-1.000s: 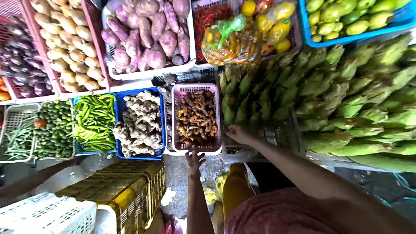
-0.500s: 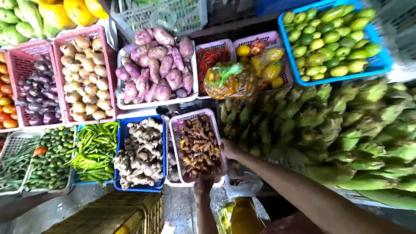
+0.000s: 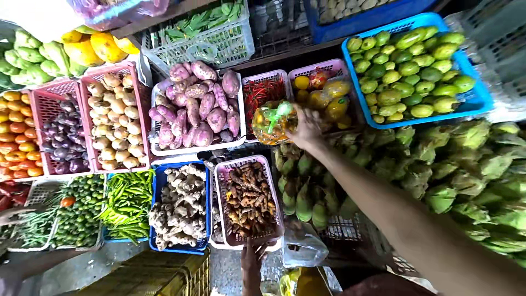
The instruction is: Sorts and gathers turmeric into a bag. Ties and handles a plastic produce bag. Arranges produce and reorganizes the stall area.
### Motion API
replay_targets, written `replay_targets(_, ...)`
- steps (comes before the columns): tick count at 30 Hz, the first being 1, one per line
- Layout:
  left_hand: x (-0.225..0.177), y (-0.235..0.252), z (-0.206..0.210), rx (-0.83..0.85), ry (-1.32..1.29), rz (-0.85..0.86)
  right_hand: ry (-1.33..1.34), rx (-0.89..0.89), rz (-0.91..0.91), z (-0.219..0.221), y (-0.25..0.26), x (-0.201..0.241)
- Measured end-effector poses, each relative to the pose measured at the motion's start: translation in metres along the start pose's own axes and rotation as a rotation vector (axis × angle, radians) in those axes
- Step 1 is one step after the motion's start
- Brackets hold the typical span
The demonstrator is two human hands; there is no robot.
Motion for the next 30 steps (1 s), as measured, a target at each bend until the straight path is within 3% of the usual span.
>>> replay_targets(3, 0.009, -0.014, -0.005, 0.132, 0.254, -0.069, -0.129, 0.131, -0.174, 0.007, 0.047, 0.001)
replay_targets(5, 0.008, -0.026, -0.006, 0.175, 0.364, 0.047, -0.194, 0.196, -0.287, 0.011, 0.056, 0.003)
replay_targets(7, -0.011, -0.04, -0.003, 0.05, 0.417, 0.345, -0.221, 0.214, -0.345, 0.009, 0.055, 0.004)
replay_targets(9, -0.039, -0.039, -0.003, -0.177, 0.483, 0.678, -0.205, 0.231, -0.333, 0.007, 0.056, 0.006)
replay_targets(11, -0.068, -0.02, -0.008, -0.37, 0.618, 0.865, -0.215, 0.247, -0.315, 0.008, 0.058, 0.006)
replay_targets(13, -0.096, 0.004, -0.012, -0.423, 0.759, 0.75, -0.254, 0.285, -0.279, 0.009, 0.059, 0.012)
replay_targets(16, -0.121, 0.035, -0.009, -0.284, 0.909, 0.458, -0.299, 0.333, -0.226, 0.006, 0.058, 0.019)
replay_targets(18, -0.124, 0.051, -0.008, -0.23, 0.939, 0.369, -0.304, 0.362, -0.185, 0.003, 0.059, 0.022)
replay_targets(24, -0.114, 0.082, -0.032, -0.095, 0.845, 0.477, -0.085, 0.355, -0.131, 0.006, 0.05, 0.017)
replay_targets(27, -0.119, 0.086, -0.038, -0.001, 0.896, 0.509, 0.153, 0.194, 0.046, 0.006, 0.048, 0.006)
replay_targets(30, -0.132, 0.078, -0.033, 0.041, 0.995, 0.49, 0.108, 0.092, 0.185, 0.007, 0.056, 0.007)
Point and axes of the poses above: each hand's wrist, its own y-axis towards the middle knuckle, its own z-axis out of the palm, x = y × z, the point moved 3 cm from there along y, towards the middle knuckle, and after that the axes turned 3 degrees about -x, right-handed, at the moved point
